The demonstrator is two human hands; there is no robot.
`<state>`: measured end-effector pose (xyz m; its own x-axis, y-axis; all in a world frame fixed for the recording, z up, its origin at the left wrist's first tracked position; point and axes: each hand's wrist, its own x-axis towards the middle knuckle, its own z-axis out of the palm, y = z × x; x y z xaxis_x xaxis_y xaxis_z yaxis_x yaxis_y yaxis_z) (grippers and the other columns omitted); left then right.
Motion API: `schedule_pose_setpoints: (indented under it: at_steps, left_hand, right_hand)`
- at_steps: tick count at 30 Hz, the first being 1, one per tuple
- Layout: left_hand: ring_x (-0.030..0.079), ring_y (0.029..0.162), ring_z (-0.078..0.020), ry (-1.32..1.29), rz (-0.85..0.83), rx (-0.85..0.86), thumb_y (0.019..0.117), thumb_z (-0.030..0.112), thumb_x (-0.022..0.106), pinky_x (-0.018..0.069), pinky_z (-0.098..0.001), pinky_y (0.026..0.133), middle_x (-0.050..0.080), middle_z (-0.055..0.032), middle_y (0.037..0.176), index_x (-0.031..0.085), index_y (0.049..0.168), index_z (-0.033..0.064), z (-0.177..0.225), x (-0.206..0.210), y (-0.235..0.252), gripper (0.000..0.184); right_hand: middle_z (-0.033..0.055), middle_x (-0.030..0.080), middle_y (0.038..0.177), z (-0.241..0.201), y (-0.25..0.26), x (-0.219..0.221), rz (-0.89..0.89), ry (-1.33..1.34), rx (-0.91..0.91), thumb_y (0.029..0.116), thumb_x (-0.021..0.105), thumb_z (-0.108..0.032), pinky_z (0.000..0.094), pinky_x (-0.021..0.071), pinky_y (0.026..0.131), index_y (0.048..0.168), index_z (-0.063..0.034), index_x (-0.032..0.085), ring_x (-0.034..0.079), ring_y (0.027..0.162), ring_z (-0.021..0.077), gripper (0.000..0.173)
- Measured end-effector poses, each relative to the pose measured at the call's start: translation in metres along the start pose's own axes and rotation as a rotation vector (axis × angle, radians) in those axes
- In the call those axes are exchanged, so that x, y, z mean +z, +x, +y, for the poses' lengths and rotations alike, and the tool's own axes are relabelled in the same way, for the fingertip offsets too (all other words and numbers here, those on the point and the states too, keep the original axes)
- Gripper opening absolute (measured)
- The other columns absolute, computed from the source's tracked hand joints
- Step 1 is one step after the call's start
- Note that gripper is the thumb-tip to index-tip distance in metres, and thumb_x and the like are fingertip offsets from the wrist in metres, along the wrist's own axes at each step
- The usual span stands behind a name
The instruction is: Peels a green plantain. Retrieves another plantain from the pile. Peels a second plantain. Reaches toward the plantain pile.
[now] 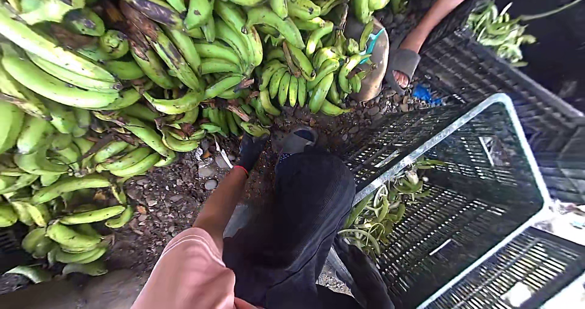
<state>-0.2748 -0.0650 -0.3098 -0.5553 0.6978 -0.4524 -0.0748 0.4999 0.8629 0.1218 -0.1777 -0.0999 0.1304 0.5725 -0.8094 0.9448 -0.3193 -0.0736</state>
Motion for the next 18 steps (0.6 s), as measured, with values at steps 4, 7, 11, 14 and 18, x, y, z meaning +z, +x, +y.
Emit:
schedule_pose_setpoints:
  at_steps: [4, 7, 11, 14, 18]
  left_hand:
    - [0.058, 0.126, -0.0174, -0.336, -0.151, 0.063, 0.0959, 0.012, 0.069, 0.0518, -0.0376, 0.103, 0.052, -0.0106, 0.148, 0.027, 0.158, 0.0124, 0.048, -0.019, -0.040, 0.075]
    - [0.067, 0.109, -0.0204, -0.557, -0.296, 0.181, 0.1004, 0.012, 0.061, 0.0602, -0.0421, 0.090, 0.059, -0.0115, 0.133, 0.031, 0.153, 0.0095, 0.123, -0.024, -0.054, 0.060]
    - [0.058, 0.126, -0.0310, -0.818, -0.707, 0.373, 0.0899, 0.061, 0.063, 0.0538, -0.0592, 0.095, 0.054, -0.0093, 0.145, 0.032, 0.157, 0.0233, 0.244, -0.013, -0.074, 0.083]
    - [0.067, 0.109, -0.0273, -0.670, -0.707, 0.345, 0.1045, 0.053, 0.046, 0.0610, -0.0463, 0.085, 0.059, -0.0097, 0.133, 0.033, 0.154, 0.0256, 0.333, 0.030, -0.112, 0.058]
    - [0.069, 0.106, -0.0238, -0.343, -0.706, 0.554, 0.0959, 0.016, 0.071, 0.0631, -0.0422, 0.085, 0.061, -0.0105, 0.130, 0.041, 0.150, 0.0152, 0.360, 0.103, -0.157, 0.062]
  right_hand:
    - [0.0166, 0.072, 0.110, -0.001, -0.001, -0.001, 0.023, 0.003, -0.019, 0.0993, 0.059, -0.051, 0.0616, 0.0511, 0.092, 0.122, -0.0109, 0.069, 0.068, 0.106, 0.0349, 0.047]
    - [0.0138, 0.073, 0.113, 0.006, -0.006, 0.000, 0.086, 0.019, -0.086, 0.0987, 0.056, -0.057, 0.0608, 0.0513, 0.095, 0.121, -0.0140, 0.070, 0.068, 0.108, 0.0327, 0.051]
    - [0.0117, 0.073, 0.117, 0.023, 0.000, -0.014, 0.160, 0.294, -0.143, 0.0974, 0.058, -0.061, 0.0603, 0.0532, 0.094, 0.135, -0.0192, 0.065, 0.070, 0.107, 0.0306, 0.056]
    - [0.0154, 0.069, 0.105, 0.024, 0.000, -0.035, 0.314, 0.741, -0.213, 0.0996, 0.062, -0.049, 0.0501, 0.0566, 0.074, 0.136, -0.0073, 0.059, 0.067, 0.083, 0.0258, 0.055]
    - [0.0123, 0.070, 0.095, 0.009, -0.018, -0.066, 0.397, 1.185, -0.385, 0.1095, 0.042, -0.039, 0.0387, 0.0612, 0.076, 0.135, 0.0024, 0.054, 0.070, 0.080, 0.0187, 0.050]
